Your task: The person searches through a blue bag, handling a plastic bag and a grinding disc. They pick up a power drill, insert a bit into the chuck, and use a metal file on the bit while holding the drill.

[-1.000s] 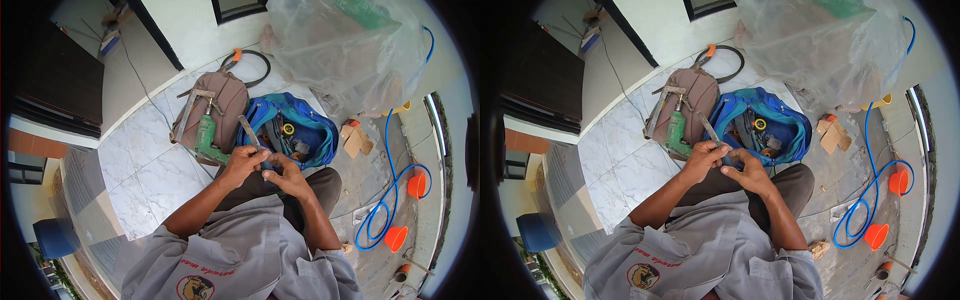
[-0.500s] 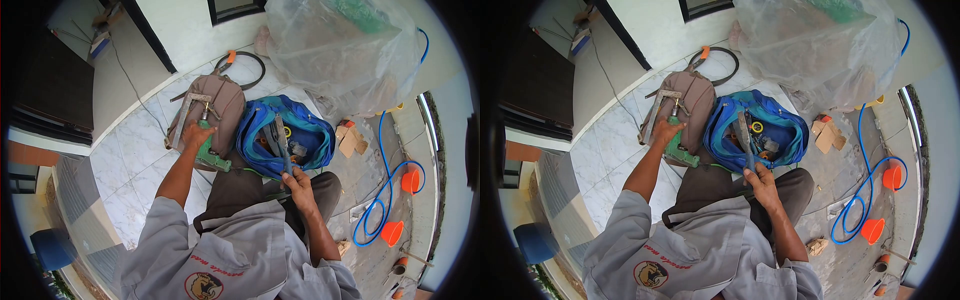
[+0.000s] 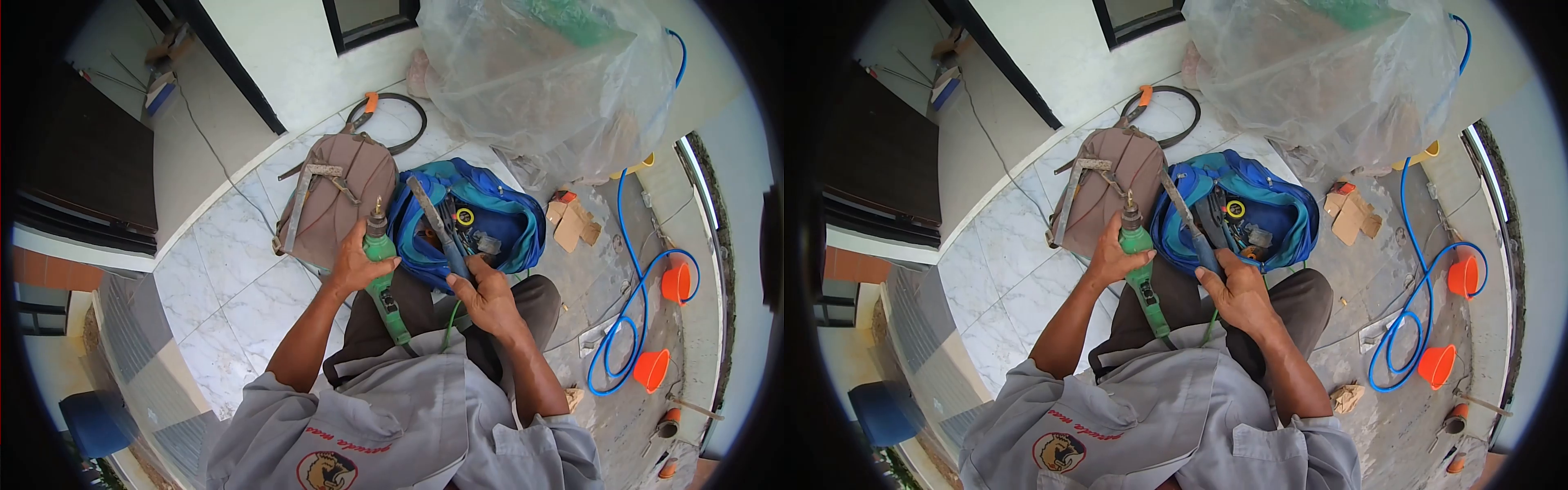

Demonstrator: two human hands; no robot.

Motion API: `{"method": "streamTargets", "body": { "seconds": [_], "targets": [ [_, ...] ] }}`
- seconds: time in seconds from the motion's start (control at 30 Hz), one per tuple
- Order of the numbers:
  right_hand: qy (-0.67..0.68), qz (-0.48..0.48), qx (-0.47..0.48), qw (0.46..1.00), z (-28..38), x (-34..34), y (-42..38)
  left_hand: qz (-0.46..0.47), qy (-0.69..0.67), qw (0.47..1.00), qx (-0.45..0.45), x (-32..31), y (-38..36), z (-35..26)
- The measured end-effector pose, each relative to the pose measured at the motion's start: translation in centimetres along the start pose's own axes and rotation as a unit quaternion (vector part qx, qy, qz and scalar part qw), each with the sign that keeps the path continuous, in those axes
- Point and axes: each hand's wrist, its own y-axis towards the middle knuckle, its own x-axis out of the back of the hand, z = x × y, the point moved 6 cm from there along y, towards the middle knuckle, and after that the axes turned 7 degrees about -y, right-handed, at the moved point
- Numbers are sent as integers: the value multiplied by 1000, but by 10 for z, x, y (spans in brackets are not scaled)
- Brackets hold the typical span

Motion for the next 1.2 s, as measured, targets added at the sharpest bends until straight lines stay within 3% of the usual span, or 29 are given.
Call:
{"method": "streamTargets", "body": {
  "seconds": [0.1,0.23,0.5,0.6,0.7,0.8,0.83,0.93,0.97,1.07,1.1,1.2],
  "targets": [
    [-66,14,35,997,17,-6,-13,41,8,998,-54,-27,-33,-10],
    [-65,36,22,997,13,-18,-31,4,-205,978,42,-26,-50,8],
    [-95,27,73,992,30,-10,-40,-18,-102,993,-58,-22,-46,6],
    [-51,-43,45,997,44,4,-44,-44,-77,993,-84,-25,-49,1],
    [-165,-16,124,978,49,-2,-40,-58,-61,991,-102,-26,-49,-9],
    [-121,-23,158,980,48,2,-34,-50,-24,991,-121,-26,-46,-17],
    [-68,-35,76,994,50,10,-34,-47,-17,991,-121,-25,-45,-15],
    [-74,-70,76,992,54,12,-37,-46,-12,992,-120,-25,-47,-18],
    [-183,4,141,973,49,0,-37,-46,-14,991,-122,-25,-46,-20],
    [-103,-17,141,985,41,0,-33,-56,-18,992,-112,-24,-44,-9],
    [-76,-36,66,994,47,9,-32,-57,-15,992,-115,-23,-44,-9],
    [-114,-59,85,988,53,7,-34,-52,-12,991,-119,-23,-44,-10]
  ]
}}
